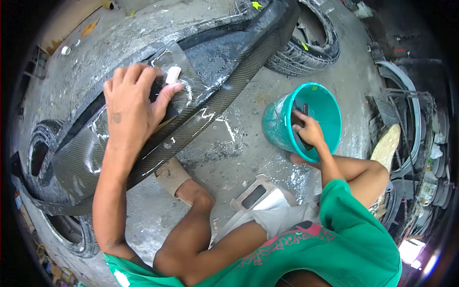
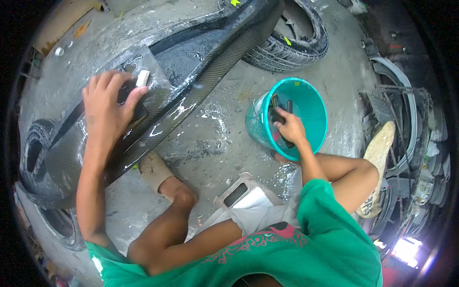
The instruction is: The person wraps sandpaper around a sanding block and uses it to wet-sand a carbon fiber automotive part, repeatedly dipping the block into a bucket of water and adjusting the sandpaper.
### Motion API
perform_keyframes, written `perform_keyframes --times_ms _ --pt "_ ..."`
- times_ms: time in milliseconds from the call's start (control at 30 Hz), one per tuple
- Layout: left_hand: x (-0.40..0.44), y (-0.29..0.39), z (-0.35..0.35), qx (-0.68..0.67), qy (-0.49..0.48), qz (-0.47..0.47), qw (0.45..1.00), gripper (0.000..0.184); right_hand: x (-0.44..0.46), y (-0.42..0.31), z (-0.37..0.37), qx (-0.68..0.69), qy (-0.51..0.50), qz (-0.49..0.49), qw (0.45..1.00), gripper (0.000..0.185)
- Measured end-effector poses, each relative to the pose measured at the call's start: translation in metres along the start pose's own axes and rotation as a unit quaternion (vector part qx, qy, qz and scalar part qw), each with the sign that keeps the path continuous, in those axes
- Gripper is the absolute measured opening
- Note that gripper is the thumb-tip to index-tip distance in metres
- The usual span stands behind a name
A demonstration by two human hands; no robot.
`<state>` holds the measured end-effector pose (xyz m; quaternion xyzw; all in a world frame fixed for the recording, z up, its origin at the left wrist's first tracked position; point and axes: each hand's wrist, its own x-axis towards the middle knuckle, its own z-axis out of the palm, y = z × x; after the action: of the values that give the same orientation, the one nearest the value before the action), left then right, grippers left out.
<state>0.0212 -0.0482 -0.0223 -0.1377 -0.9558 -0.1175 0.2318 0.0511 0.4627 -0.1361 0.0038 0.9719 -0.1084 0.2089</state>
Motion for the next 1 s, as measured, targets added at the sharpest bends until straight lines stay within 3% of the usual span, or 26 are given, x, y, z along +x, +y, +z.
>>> perform_keyframes --times_ms 33,100,133,200,267,367,500,567,600,633,767,967,1000 --pt "-0.003 -0.005 -0.001 0.004 0.024 0.01 1.0 0.045 -0.004 0.001 -0.003 0.107 0.151 -0.016 0.983 0.062" --pt "-0.007 -0.017 -0.003 0.025 0.023 -0.021 0.999 0.055 -0.019 -0.022 -0.029 0.338 0.205 0.052 0.917 0.063" --pt "-0.009 -0.023 -0.002 0.042 0.025 -0.028 0.998 0.059 -0.026 -0.042 -0.046 0.34 0.207 0.063 0.915 0.063" --pt "-0.015 -0.031 0.003 0.055 0.025 -0.037 0.997 0.064 -0.03 -0.075 -0.066 0.332 0.222 -0.018 0.917 0.063" --pt "-0.018 -0.033 0.008 0.045 -0.089 -0.132 0.986 0.07 -0.022 -0.13 -0.077 0.288 0.233 -0.122 0.921 0.064" --pt "-0.012 -0.028 0.002 0.021 -0.13 -0.164 0.978 0.074 0.005 -0.206 -0.079 0.231 0.237 -0.272 0.903 0.063" --pt "-0.013 -0.028 0.003 -0.021 -0.121 -0.184 0.975 0.073 0.025 -0.265 -0.066 0.051 0.295 -0.308 0.903 0.063" --pt "-0.013 -0.029 0.004 -0.014 -0.084 -0.155 0.984 0.073 0.009 -0.267 -0.043 0.045 0.325 -0.296 0.897 0.064" --pt "-0.013 -0.027 0.003 -0.006 -0.084 -0.162 0.983 0.071 0.007 -0.258 -0.026 0.071 0.351 -0.338 0.87 0.066" --pt "-0.011 -0.026 -0.001 -0.017 -0.125 -0.188 0.974 0.069 0.0 -0.257 -0.022 0.084 0.354 -0.363 0.858 0.069" --pt "-0.015 -0.031 0.004 0.004 -0.099 -0.164 0.981 0.069 0.024 -0.274 -0.046 0.006 0.366 -0.342 0.866 0.065" --pt "-0.012 -0.029 0.0 -0.024 -0.112 -0.171 0.979 0.07 0.002 -0.252 -0.036 0.026 0.315 -0.338 0.887 0.069" --pt "-0.011 -0.031 0.0 -0.011 -0.109 -0.172 0.979 0.07 -0.003 -0.257 -0.038 0.049 0.326 -0.373 0.867 0.069"
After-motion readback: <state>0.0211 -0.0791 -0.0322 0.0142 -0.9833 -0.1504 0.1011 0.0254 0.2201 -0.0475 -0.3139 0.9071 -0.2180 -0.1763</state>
